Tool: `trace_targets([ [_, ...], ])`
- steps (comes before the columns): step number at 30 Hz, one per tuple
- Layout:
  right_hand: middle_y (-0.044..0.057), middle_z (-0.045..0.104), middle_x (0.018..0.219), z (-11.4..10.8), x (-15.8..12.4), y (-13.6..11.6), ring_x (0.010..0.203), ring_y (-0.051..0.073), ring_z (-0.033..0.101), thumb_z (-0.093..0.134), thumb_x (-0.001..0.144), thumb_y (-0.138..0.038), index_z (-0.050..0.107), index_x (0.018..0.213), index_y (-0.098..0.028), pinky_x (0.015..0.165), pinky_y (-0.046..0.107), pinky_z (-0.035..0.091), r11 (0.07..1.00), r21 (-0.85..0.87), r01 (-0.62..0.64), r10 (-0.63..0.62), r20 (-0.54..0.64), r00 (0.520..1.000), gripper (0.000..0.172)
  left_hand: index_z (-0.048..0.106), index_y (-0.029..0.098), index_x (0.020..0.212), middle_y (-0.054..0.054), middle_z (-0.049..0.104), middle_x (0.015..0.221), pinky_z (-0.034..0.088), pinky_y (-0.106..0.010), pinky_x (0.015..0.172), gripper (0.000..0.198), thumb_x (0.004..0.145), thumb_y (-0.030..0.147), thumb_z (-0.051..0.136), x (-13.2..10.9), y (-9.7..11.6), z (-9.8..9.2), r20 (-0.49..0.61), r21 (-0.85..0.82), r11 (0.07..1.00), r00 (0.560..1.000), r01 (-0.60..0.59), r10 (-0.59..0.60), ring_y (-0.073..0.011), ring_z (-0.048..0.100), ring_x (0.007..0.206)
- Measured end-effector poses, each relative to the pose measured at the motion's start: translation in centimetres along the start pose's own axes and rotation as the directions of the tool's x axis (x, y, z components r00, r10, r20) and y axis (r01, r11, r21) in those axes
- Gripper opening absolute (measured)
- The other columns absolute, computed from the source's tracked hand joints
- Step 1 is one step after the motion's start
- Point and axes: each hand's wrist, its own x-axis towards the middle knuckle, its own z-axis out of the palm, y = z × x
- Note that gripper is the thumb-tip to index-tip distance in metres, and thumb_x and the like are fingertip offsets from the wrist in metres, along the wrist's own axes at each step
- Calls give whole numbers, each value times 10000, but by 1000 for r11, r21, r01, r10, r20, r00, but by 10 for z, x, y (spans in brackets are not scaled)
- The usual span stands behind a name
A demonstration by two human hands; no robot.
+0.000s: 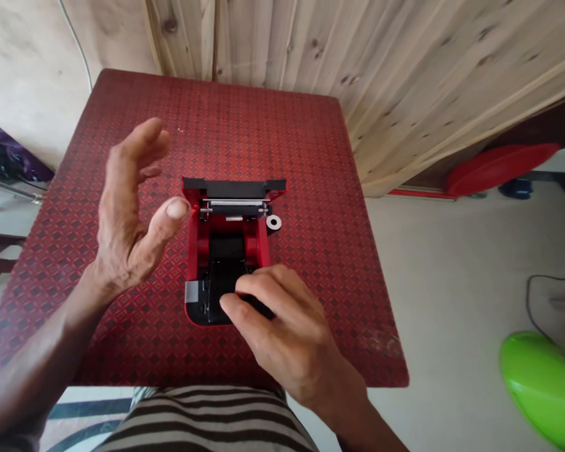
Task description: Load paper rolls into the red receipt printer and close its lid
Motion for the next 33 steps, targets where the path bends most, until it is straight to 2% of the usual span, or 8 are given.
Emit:
trace_targets([
  [1, 59, 754, 939, 2, -2, 0, 836, 178, 603, 609, 1023, -61, 759, 1003, -166, 780, 354, 554, 1000, -18, 9, -10, -18, 1000, 185, 345, 181, 1627, -85, 609, 1504, 543, -408, 1131, 736, 1073, 654, 453, 5, 2, 2, 42, -61, 998, 999, -19, 21, -237, 623, 1368],
  [3, 55, 760, 930, 5, -5, -1, 823, 175, 605, 615, 1018, -53, 762, 1023, -152, 768, 354, 552, 999, -28, 18, -19, -36, 999, 178, 451, 162, 1580, -85, 717, 1365, 554, -381, 1086, 634, 1102, 579, 444, 9, 7, 5, 112, -119, 991, 991, -65, 79, -210, 696, 1235],
  [6, 62, 774, 945, 5, -10, -1, 865, 192, 646, 640, 989, -23, 761, 1062, -115, 791, 369, 551, 999, -25, 19, -20, -19, 1000, 170, 617, 153, 1447, -98, 757, 1285, 567, -357, 1015, 591, 1099, 591, 427, -2, 14, 3, 154, -49, 989, 977, -143, 149, -205, 718, 1140],
  [9, 73, 783, 970, 2, -15, -3, 889, 205, 668, 633, 992, -28, 754, 1124, -89, 792, 381, 543, 999, -40, 21, -21, 10, 1000, 189, 645, 152, 1412, -132, 727, 1336, 567, -410, 1069, 604, 1083, 615, 440, -23, 20, 0, 202, -42, 978, 957, -206, 211, -256, 698, 1242],
  [13, 78, 788, 986, 0, -19, -5, 904, 204, 676, 592, 1032, -68, 742, 1161, -81, 801, 382, 545, 998, -64, 11, -10, 15, 1000, 199, 596, 184, 1469, -160, 663, 1429, 487, -536, 1216, 606, 1064, 618, 475, -55, 19, 3, 260, 26, 949, 919, -314, 297, -329, 619, 1404],
  [20, 92, 792, 1020, 2, -21, -7, 934, 225, 679, 558, 1053, -90, 740, 1179, -64, 835, 395, 546, 995, -90, 35, -36, -14, 999, 223, 606, 106, 1441, -209, 644, 1416, 432, -543, 1268, 735, 1026, 701, 484, -81, 10, 16, 237, 79, 913, 897, -400, 373, -357, 581, 1449],
  [29, 97, 790, 1028, 4, -19, -7, 944, 229, 684, 556, 1048, -83, 739, 1175, -60, 832, 392, 547, 996, -83, 41, -42, -9, 999, 224, 636, 98, 1391, -211, 658, 1390, 432, -526, 1270, 775, 982, 749, 535, -84, 6, 21, 194, 90, 906, 899, -414, 392, -347, 604, 1426],
  [33, 100, 791, 1046, 5, -18, -6, 954, 232, 688, 576, 1037, -80, 731, 1182, -58, 844, 390, 558, 996, -78, 39, -40, -14, 999, 213, 645, 92, 1362, -219, 660, 1379, 454, -531, 1249, 725, 988, 708, 567, -84, 6, 22, 193, 107, 900, 896, -423, 399, -352, 608, 1420],
])
